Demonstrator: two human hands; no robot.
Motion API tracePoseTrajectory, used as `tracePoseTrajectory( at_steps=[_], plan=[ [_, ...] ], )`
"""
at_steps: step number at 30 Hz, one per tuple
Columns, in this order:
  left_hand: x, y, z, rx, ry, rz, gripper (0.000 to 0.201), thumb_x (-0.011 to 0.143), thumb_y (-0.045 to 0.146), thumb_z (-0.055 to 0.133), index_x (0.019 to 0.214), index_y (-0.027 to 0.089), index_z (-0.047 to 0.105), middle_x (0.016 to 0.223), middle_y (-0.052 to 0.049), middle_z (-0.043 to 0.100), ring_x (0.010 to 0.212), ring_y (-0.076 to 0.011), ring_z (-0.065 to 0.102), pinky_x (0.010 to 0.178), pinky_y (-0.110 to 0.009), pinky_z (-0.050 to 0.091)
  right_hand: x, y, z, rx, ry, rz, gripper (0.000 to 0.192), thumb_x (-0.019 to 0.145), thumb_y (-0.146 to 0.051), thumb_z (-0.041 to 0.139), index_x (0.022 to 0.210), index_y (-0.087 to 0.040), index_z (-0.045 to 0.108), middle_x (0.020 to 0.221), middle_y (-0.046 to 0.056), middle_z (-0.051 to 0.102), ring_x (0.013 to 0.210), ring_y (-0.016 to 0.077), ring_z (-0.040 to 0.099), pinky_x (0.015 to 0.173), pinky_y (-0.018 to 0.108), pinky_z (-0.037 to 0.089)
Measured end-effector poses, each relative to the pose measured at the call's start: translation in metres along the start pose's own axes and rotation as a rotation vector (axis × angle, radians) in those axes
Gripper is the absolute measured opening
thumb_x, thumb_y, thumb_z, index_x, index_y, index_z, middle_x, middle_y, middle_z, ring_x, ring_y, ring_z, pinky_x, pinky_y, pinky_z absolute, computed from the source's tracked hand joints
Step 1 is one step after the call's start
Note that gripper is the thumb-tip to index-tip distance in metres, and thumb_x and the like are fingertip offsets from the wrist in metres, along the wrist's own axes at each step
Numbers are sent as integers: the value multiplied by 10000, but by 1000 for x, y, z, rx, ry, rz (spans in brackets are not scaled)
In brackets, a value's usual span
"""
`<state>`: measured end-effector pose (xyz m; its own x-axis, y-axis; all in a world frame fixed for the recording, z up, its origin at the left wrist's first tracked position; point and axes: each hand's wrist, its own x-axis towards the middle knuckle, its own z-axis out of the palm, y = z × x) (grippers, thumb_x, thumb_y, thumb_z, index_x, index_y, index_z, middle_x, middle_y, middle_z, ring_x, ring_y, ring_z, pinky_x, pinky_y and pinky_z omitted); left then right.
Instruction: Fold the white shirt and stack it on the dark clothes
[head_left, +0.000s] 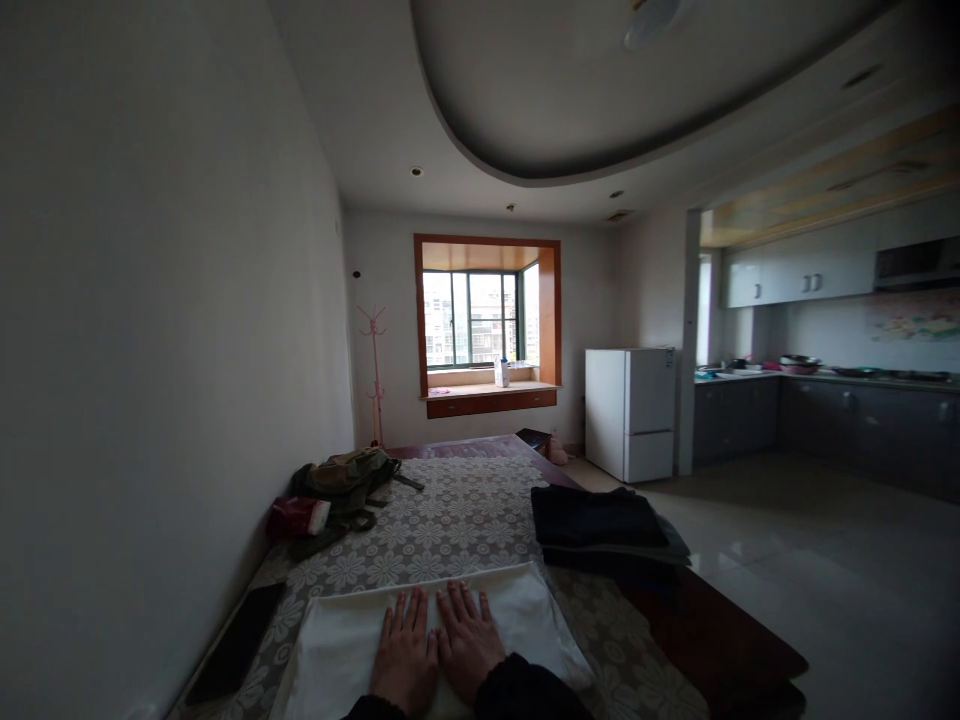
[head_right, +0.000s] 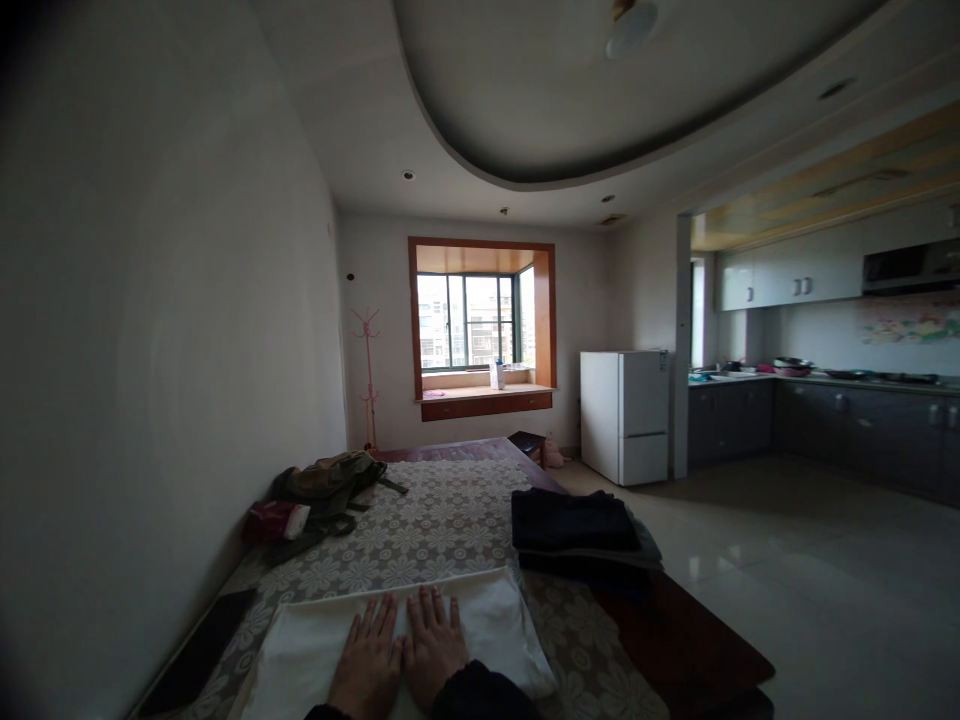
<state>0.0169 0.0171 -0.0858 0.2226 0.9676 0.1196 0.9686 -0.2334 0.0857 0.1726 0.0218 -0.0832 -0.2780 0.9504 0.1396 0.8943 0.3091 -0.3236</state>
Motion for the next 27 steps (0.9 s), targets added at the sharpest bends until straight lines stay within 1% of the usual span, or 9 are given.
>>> tracePoseTrajectory(
  at_steps=[5, 11, 14, 17, 19, 21, 24, 27],
  plan=[
    [0, 0, 1, -32, 21, -1, 664, 959, 375, 234, 1594, 181, 211, 1682, -40, 217, 1560, -268, 172, 1267, -496, 118, 0, 1, 2, 0, 19, 8, 610, 1001, -452, 351, 1581, -262, 344, 1670, 81, 218, 1544, 315, 184, 1224, 603, 132],
    [-1, 0, -1, -35, 25, 5, 671, 953, 370, 244, 1596, 182, 208, 1674, -50, 243, 1559, -271, 182, 1261, -516, 110, 1, 3, 5, 0, 4, 7, 615, 1006, -461, 334, 1590, -267, 319, 1681, 73, 180, 1548, 321, 165, 1221, 613, 111],
    [-3, 2, -7, -35, 14, -4, 666, 955, 370, 243, 1593, 178, 234, 1671, -56, 254, 1558, -264, 187, 1259, -511, 113, 2, 4, 6, -6, -9, 4, 625, 1011, -490, 314, 1592, -261, 314, 1679, 75, 202, 1551, 307, 161, 1226, 596, 103],
    [-8, 0, -21, -36, -16, -25, 666, 963, 407, 239, 1590, 184, 264, 1668, -59, 270, 1554, -261, 202, 1257, -514, 120, 1, 7, 0, -21, -36, 1, 652, 1008, -528, 306, 1599, -253, 293, 1680, 63, 211, 1558, 289, 134, 1233, 570, 79],
    [-15, -8, -33, -31, -30, -55, 678, 968, 448, 242, 1588, 176, 281, 1667, -68, 278, 1552, -267, 209, 1256, -516, 123, -2, 12, -7, -46, -46, 25, 654, 1012, -519, 302, 1605, -243, 274, 1683, 58, 207, 1561, 276, 112, 1235, 557, 56],
    [-22, -25, -43, -21, -26, -98, 680, 975, 457, 240, 1584, 158, 296, 1667, -78, 282, 1551, -273, 207, 1255, -516, 123, -6, 22, -16, -89, -50, 84, 639, 1023, -479, 288, 1608, -224, 259, 1686, 65, 202, 1562, 261, 101, 1235, 544, 37],
    [-33, -59, -52, -12, -6, -163, 672, 989, 455, 234, 1576, 140, 315, 1667, -94, 291, 1548, -277, 213, 1254, -504, 125, -16, 49, -28, -178, -23, 183, 606, 1031, -396, 284, 1606, -205, 265, 1686, 82, 207, 1558, 248, 118, 1235, 518, 42],
    [-43, -90, -55, 0, 13, -211, 667, 994, 464, 244, 1562, 132, 352, 1658, -103, 315, 1541, -280, 232, 1249, -489, 149, -26, 81, -38, -236, 41, 249, 597, 1023, -355, 306, 1597, -190, 297, 1668, 101, 266, 1537, 263, 200, 1234, 507, 99]
  ],
)
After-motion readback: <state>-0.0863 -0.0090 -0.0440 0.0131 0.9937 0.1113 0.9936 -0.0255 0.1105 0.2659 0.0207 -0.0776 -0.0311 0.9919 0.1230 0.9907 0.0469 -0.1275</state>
